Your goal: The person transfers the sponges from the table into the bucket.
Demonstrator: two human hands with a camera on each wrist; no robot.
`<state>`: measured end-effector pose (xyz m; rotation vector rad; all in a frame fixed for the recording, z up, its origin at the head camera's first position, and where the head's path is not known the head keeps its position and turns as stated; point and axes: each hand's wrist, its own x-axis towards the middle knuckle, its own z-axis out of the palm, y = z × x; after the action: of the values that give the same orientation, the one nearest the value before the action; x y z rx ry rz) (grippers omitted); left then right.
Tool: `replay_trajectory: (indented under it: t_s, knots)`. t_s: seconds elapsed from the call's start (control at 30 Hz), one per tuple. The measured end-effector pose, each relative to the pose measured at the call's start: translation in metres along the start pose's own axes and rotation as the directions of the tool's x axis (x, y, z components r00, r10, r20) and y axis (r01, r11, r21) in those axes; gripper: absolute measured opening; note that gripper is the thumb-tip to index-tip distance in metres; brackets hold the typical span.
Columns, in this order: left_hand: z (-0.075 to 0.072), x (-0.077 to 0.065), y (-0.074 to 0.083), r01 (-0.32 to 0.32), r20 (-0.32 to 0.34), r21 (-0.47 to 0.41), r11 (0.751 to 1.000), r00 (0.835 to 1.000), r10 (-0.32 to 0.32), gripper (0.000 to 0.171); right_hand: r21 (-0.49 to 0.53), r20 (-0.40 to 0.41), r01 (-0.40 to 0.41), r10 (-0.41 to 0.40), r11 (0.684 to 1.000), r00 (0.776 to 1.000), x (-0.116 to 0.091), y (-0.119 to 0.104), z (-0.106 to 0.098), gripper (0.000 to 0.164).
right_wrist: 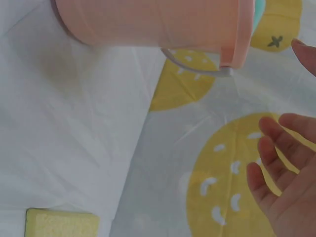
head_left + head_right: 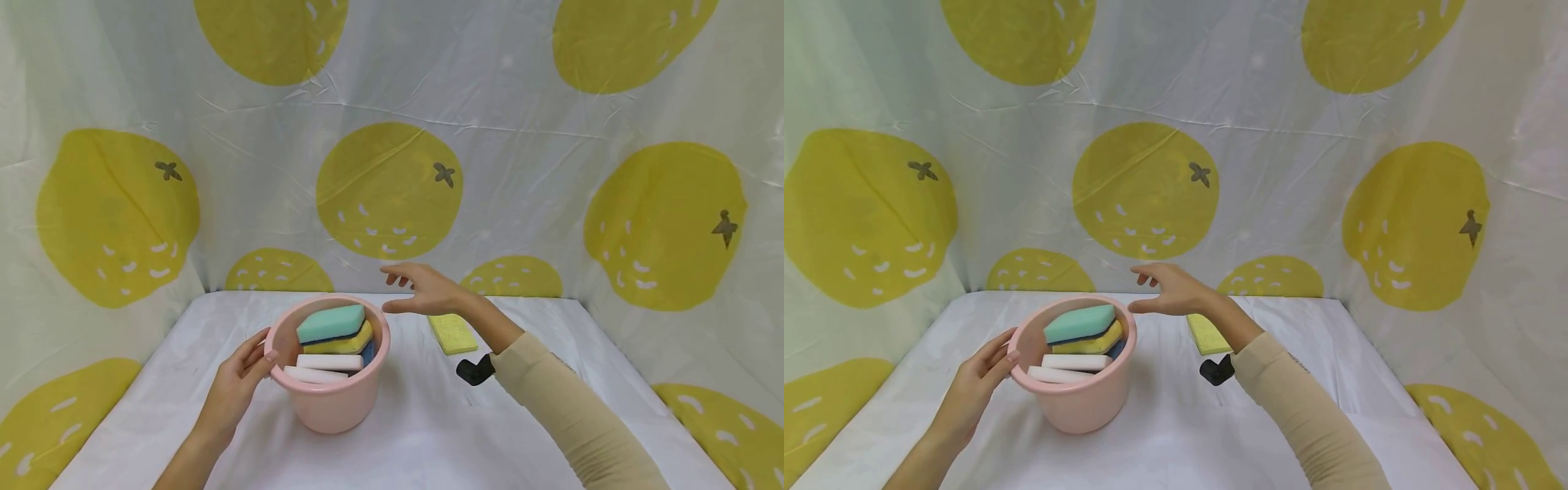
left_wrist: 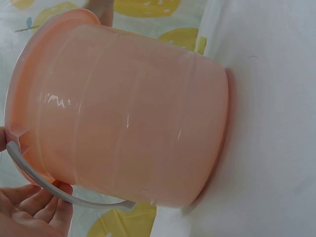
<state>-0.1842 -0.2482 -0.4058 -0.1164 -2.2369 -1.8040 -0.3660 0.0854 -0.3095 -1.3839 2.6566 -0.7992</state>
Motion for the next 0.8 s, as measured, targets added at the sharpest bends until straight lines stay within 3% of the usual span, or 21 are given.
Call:
replay_trajectory:
  t_s: [0.47, 0.8]
  knots:
    - [0.001, 0.000, 0.002, 0.019, -0.007, -0.008, 1.000, 1.000, -0.019, 0.057, 0.010, -0.057, -0.093, 0.093, 0.996, 0.994, -0.028, 0.029, -0.012, 0.078]
    - [0.000, 0.000, 0.003, 0.005, 0.001, 0.004, 1.000, 1.000, -0.005, 0.058, 0.042, -0.093, -0.165, 0.169, 0.985, 0.981, -0.044, 0.063, -0.011, 0.077]
